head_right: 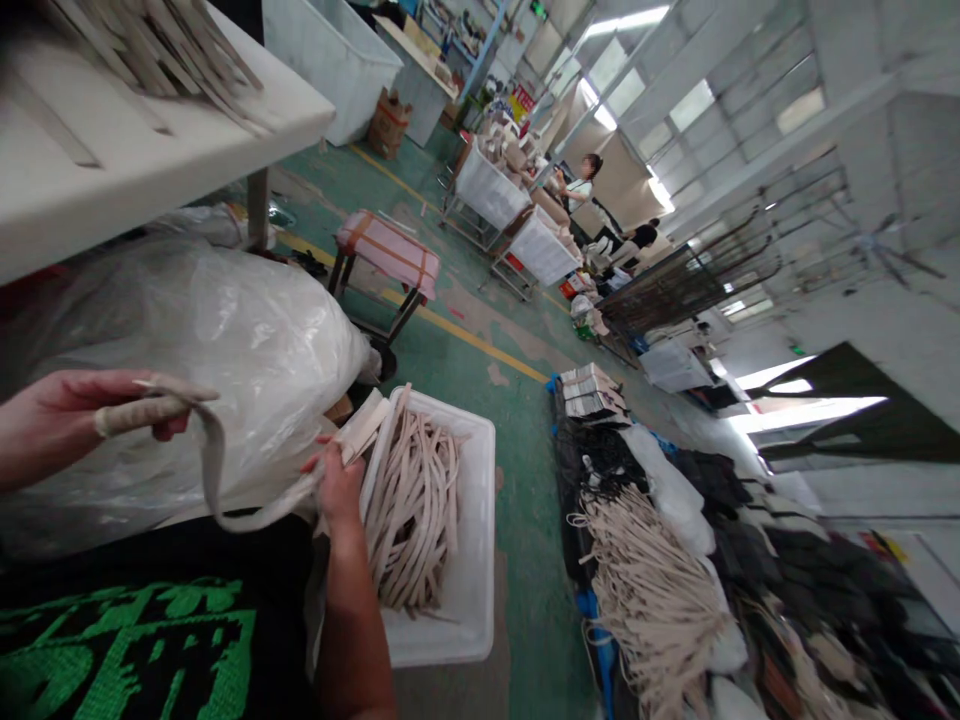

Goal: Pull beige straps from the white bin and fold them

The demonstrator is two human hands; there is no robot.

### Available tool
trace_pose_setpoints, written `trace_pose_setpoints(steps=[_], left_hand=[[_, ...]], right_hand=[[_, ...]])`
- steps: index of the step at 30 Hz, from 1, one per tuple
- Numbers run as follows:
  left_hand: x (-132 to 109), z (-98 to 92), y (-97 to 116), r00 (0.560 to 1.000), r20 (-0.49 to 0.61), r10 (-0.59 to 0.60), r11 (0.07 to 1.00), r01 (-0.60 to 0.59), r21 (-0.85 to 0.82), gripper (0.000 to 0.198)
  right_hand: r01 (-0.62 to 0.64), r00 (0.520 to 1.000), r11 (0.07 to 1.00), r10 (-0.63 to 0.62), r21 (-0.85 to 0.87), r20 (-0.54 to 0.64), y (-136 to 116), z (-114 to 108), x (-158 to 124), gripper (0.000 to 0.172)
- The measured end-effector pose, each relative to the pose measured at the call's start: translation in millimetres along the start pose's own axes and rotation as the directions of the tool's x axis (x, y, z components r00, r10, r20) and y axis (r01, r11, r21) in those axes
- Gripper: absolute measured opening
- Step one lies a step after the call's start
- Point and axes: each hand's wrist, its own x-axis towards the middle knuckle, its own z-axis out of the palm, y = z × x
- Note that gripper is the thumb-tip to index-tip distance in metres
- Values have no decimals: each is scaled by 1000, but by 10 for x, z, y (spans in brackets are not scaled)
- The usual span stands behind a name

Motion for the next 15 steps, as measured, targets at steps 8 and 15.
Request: trace_pose_setpoints(steps=[8, 15], left_hand=[[166, 127, -341, 971, 198, -136, 939, 190, -286, 54], [247, 366, -433, 915, 327, -236, 739, 387, -551, 41]], right_hand=[[264, 851, 903, -53, -339, 522, -181, 39, -446, 43], [397, 757, 734, 78, -550, 649, -265, 66, -430, 14]])
